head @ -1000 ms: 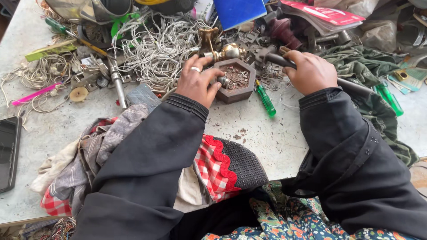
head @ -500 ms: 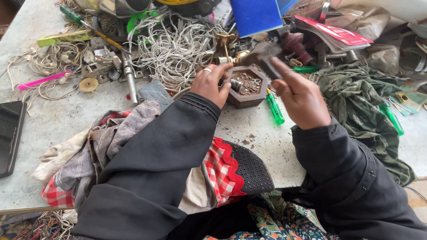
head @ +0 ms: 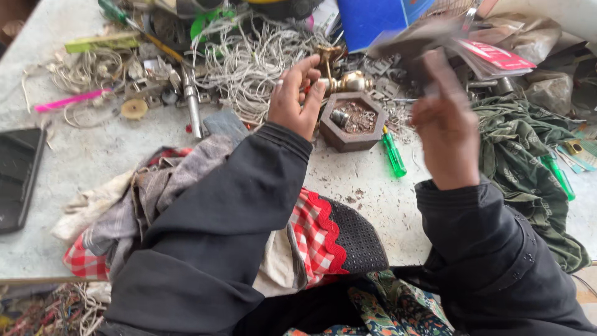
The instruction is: The person uses a hammer and screwdriver to work on a small metal part, repeatedly striking and adjusting it on a cluttered workbench.
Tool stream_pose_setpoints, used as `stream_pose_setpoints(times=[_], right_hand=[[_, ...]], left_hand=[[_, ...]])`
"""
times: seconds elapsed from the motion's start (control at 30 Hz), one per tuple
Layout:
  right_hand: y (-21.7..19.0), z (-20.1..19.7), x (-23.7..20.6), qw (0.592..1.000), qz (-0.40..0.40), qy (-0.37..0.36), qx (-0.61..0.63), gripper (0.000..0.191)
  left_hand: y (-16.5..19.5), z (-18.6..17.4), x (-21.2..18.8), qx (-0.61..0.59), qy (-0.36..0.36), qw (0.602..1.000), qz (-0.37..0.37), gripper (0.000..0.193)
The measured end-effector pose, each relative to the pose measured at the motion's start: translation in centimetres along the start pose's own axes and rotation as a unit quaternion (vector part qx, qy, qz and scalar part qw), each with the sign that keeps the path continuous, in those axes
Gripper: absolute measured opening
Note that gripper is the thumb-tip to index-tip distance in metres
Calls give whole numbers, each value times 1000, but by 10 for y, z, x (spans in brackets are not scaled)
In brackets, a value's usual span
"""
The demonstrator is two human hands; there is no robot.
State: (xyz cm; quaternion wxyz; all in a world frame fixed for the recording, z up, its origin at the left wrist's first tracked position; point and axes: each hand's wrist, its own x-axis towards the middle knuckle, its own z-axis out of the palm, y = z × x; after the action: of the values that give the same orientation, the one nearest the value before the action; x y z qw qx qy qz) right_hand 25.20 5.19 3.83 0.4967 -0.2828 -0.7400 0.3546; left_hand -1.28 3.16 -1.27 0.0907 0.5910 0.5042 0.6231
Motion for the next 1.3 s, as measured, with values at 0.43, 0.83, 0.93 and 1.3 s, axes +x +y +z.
stream_pose_setpoints(times=[0.43, 0.83, 0.93, 1.3], right_hand=[[-30, 17, -5, 996, 35, 65, -58, 52], [-24, 16, -12, 996, -15, 63, -54, 42], [-25, 17, -14, 979, 6, -79, -187, 54], [-23, 8, -2, 947, 0, -101, -304, 56]], left_hand=[[2, -8, -2, -58, 17, 998, -8, 37], [2, -8, -7, -84, 24, 996, 19, 43], [2, -8, -8, -64, 10, 998, -18, 45], [-6, -4, -17, -104, 7, 994, 10, 42]])
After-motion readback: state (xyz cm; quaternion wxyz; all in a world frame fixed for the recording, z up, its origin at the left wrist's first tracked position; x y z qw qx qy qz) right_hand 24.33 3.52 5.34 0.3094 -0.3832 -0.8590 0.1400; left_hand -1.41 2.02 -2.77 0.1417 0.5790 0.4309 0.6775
